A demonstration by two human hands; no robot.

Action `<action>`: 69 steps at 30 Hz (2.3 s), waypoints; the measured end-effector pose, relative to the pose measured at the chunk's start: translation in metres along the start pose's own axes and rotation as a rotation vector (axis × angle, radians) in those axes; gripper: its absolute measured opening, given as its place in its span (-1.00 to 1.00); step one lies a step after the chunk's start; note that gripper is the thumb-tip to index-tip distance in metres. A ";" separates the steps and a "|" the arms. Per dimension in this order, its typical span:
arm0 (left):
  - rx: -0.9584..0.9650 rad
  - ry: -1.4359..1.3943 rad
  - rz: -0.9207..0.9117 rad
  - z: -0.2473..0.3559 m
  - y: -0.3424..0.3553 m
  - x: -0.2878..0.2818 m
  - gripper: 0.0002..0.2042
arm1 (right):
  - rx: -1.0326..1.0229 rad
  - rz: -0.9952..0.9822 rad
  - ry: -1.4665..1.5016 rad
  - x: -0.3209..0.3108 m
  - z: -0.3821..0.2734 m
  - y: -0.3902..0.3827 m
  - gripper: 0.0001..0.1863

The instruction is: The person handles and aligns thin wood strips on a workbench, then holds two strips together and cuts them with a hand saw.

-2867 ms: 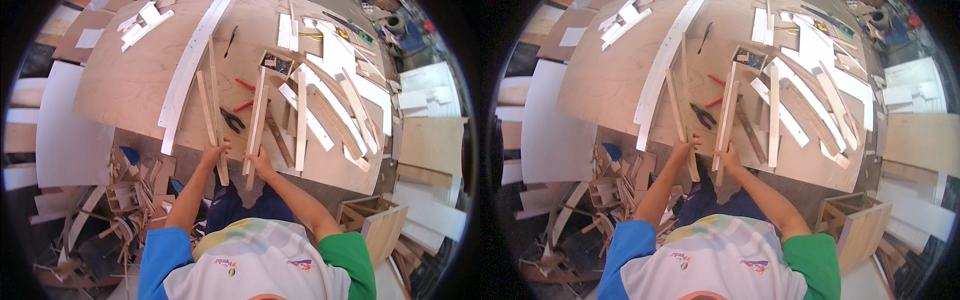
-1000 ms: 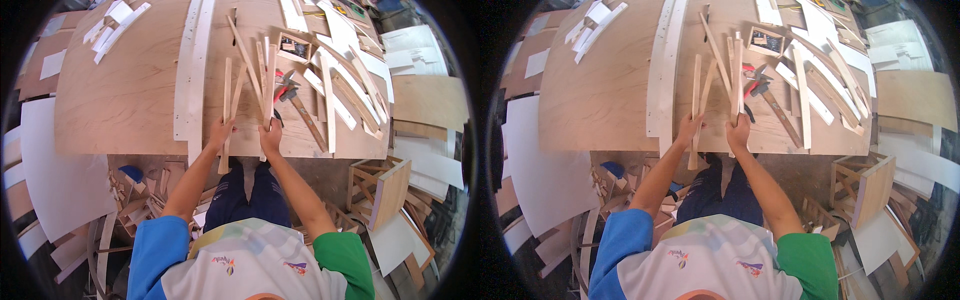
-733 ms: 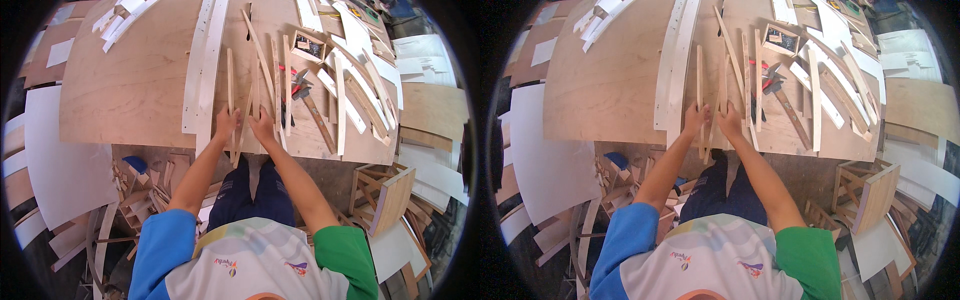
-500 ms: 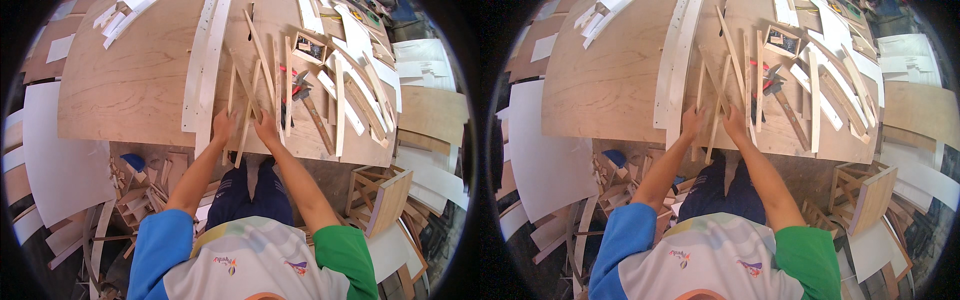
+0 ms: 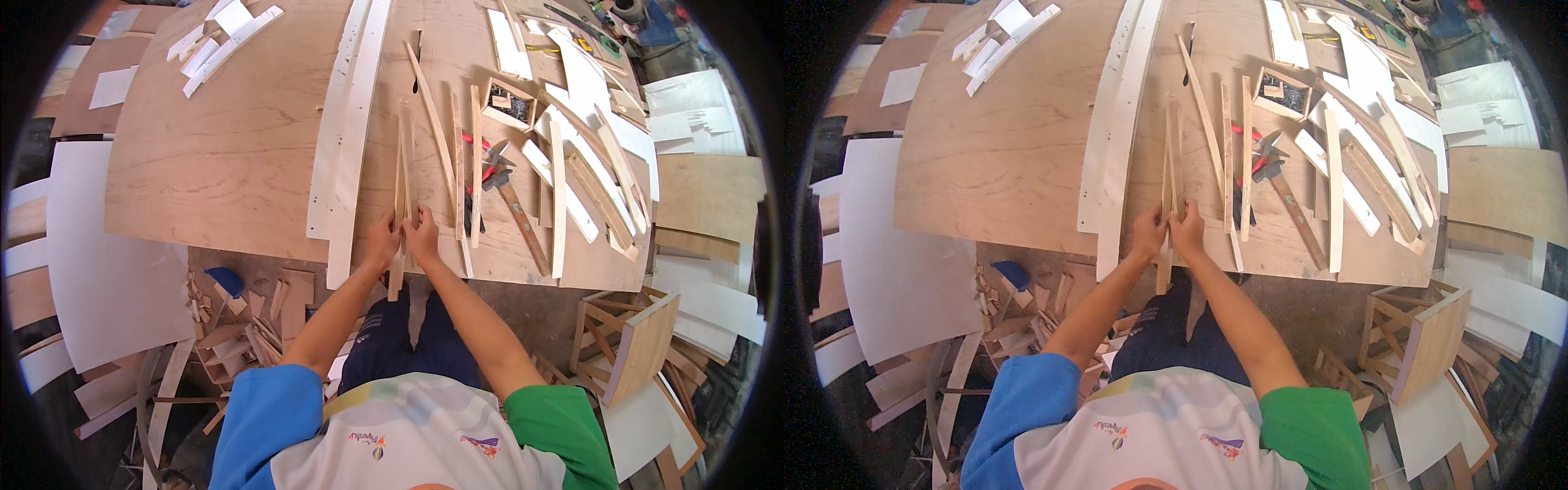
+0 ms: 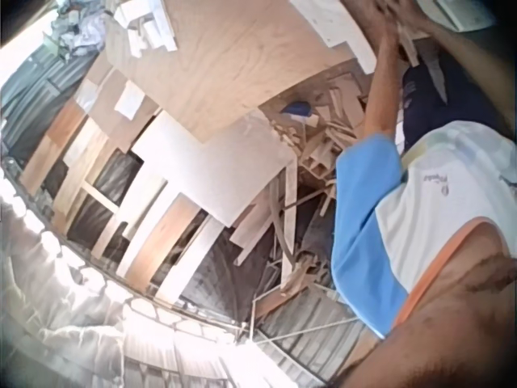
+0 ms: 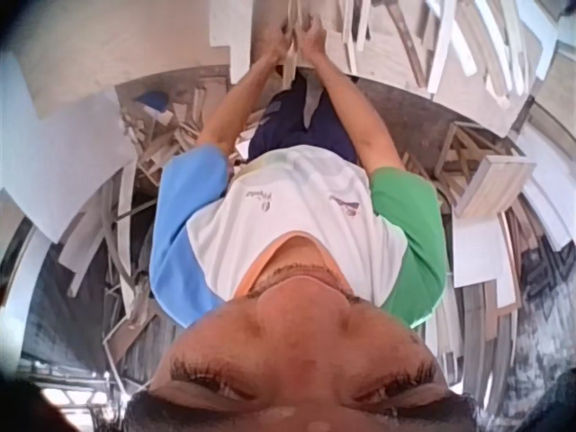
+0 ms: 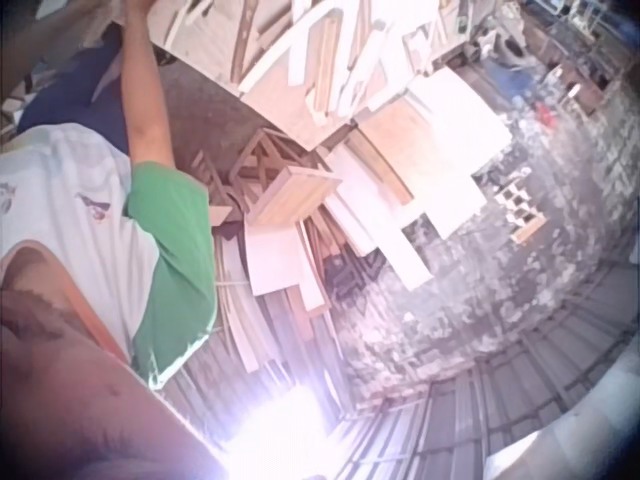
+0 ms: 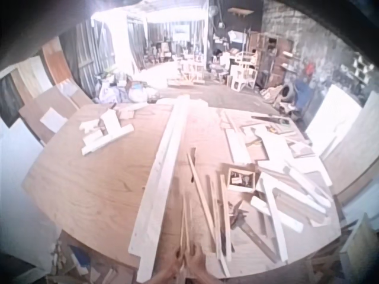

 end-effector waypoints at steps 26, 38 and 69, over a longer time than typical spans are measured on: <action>-0.187 0.168 -0.248 -0.012 -0.093 0.004 -0.28 | 0.134 -0.126 -0.094 -0.022 0.011 -0.006 -0.32; 0.027 0.213 -0.245 -0.012 -0.108 0.017 -0.33 | 0.019 -0.023 -0.219 -0.030 -0.001 -0.004 -0.44; 0.331 0.343 -0.061 -0.002 -0.104 0.034 -0.51 | 0.055 -0.154 -0.202 -0.019 0.019 0.020 -0.33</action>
Point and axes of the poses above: each hand's wrist, its own y-axis towards the middle knuckle, its own x-axis out of the palm, z = x × y, the point moved 10 cm from there along y, towards the middle knuckle, and after that the axes turned 3 degrees about -x, right-handed, at the moved point
